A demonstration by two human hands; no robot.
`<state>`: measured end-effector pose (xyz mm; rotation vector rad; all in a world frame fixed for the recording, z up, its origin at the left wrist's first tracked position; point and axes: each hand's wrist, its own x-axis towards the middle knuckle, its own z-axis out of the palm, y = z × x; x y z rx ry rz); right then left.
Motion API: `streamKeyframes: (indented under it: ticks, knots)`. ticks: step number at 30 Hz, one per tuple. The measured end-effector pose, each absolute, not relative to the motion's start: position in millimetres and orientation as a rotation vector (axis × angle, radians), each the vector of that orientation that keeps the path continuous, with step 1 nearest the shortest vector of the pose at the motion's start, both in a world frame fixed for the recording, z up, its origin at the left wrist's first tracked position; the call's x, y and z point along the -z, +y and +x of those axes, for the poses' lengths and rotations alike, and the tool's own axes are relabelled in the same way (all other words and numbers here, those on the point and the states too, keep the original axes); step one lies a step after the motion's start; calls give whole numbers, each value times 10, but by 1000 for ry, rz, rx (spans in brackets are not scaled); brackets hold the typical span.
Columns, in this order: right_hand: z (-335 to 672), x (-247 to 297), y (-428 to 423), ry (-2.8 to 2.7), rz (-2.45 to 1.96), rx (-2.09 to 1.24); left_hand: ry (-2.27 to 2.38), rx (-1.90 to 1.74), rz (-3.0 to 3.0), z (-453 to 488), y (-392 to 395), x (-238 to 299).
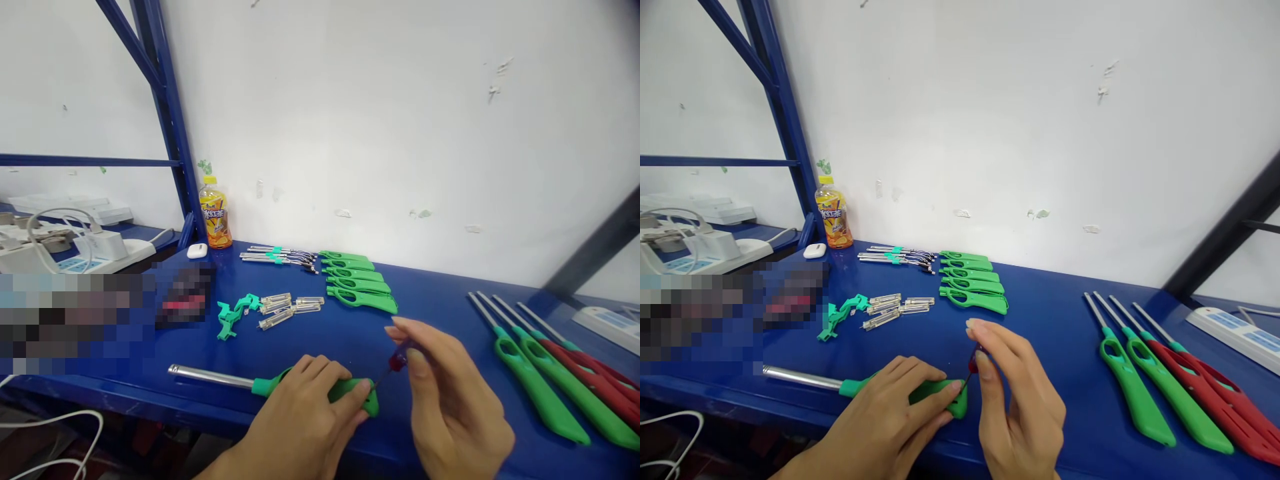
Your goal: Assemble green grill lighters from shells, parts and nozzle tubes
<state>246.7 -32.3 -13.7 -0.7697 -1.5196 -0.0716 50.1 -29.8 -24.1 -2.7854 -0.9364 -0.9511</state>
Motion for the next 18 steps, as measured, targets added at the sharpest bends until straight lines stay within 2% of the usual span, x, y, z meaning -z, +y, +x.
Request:
streamKeyframes:
  ticks: [5, 18]
  knots:
    - [2455, 143, -305, -1463, -738, -15, -929, 939, -2785, 493, -301, 240]
    - [2437, 75, -319, -1457, -727, 20, -933, 943, -2785, 508, -290, 244]
